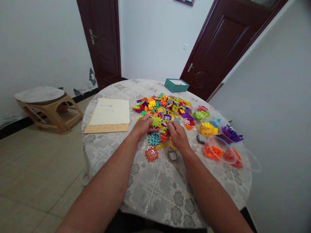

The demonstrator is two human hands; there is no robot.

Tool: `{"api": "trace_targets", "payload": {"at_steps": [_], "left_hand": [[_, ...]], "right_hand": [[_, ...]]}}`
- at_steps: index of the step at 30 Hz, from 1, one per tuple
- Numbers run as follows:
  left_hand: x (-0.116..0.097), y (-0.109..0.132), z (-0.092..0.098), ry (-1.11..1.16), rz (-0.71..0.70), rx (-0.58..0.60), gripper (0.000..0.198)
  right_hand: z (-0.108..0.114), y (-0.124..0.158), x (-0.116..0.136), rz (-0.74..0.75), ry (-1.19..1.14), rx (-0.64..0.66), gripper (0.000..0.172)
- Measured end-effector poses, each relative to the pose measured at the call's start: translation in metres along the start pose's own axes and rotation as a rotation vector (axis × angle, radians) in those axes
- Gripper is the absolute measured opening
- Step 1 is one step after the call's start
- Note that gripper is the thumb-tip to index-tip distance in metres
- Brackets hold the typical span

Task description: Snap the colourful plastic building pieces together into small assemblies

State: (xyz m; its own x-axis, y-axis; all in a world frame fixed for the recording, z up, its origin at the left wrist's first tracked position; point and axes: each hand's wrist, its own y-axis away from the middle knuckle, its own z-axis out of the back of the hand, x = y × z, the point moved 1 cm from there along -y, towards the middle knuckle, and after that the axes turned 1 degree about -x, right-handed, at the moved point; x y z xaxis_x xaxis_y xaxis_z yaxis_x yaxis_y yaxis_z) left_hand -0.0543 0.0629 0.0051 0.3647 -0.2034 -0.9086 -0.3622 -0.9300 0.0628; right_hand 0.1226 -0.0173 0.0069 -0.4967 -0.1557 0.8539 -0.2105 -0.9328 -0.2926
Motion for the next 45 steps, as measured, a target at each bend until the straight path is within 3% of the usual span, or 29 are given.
{"api": "trace_targets", "payload": {"at_steps": [7,10,13,15,17,22,26,30,33,37,41,45], "left_hand": [[0.003,0.008,-0.003,-0.078,0.044,0.233,0.036],[0.005,0.012,-0.004,-0.153,0.045,0.270,0.037],[0.000,0.016,-0.006,-0.109,0.043,0.315,0.038],[-0.006,0.023,-0.009,-0.015,0.060,0.461,0.043],[-0.013,0.032,-0.013,0.062,0.089,0.647,0.045],[-0.011,0.053,-0.029,0.130,0.244,1.072,0.043],[0.003,0.055,-0.037,0.149,0.342,1.238,0.047],[0.002,0.054,-0.036,0.156,0.357,1.251,0.051],[-0.007,0.055,-0.031,0.136,0.360,1.214,0.052],[-0.013,0.054,-0.024,0.078,0.376,1.136,0.048],[-0.013,0.048,-0.015,0.018,0.350,1.022,0.039],[-0.015,0.039,-0.004,-0.045,0.313,0.870,0.036]], "right_hand": [[-0.002,-0.006,0.015,0.213,0.427,0.042,0.026],[-0.002,-0.008,0.014,0.211,0.432,0.050,0.028],[0.001,-0.019,0.005,0.137,0.310,-0.080,0.034],[0.001,-0.032,-0.004,0.102,0.248,-0.143,0.036],[-0.003,-0.047,-0.011,0.144,0.241,-0.068,0.036],[-0.040,-0.073,-0.009,0.528,0.458,0.182,0.039],[-0.080,-0.077,0.004,0.659,0.649,0.296,0.050],[-0.099,-0.078,0.009,0.598,0.773,0.333,0.055],[-0.093,-0.077,0.007,0.547,0.719,0.280,0.040],[-0.059,-0.070,-0.004,0.509,0.553,0.189,0.018],[-0.015,-0.047,-0.017,0.480,0.460,0.072,0.017],[0.013,-0.012,-0.024,0.474,0.484,0.055,0.021]]}}
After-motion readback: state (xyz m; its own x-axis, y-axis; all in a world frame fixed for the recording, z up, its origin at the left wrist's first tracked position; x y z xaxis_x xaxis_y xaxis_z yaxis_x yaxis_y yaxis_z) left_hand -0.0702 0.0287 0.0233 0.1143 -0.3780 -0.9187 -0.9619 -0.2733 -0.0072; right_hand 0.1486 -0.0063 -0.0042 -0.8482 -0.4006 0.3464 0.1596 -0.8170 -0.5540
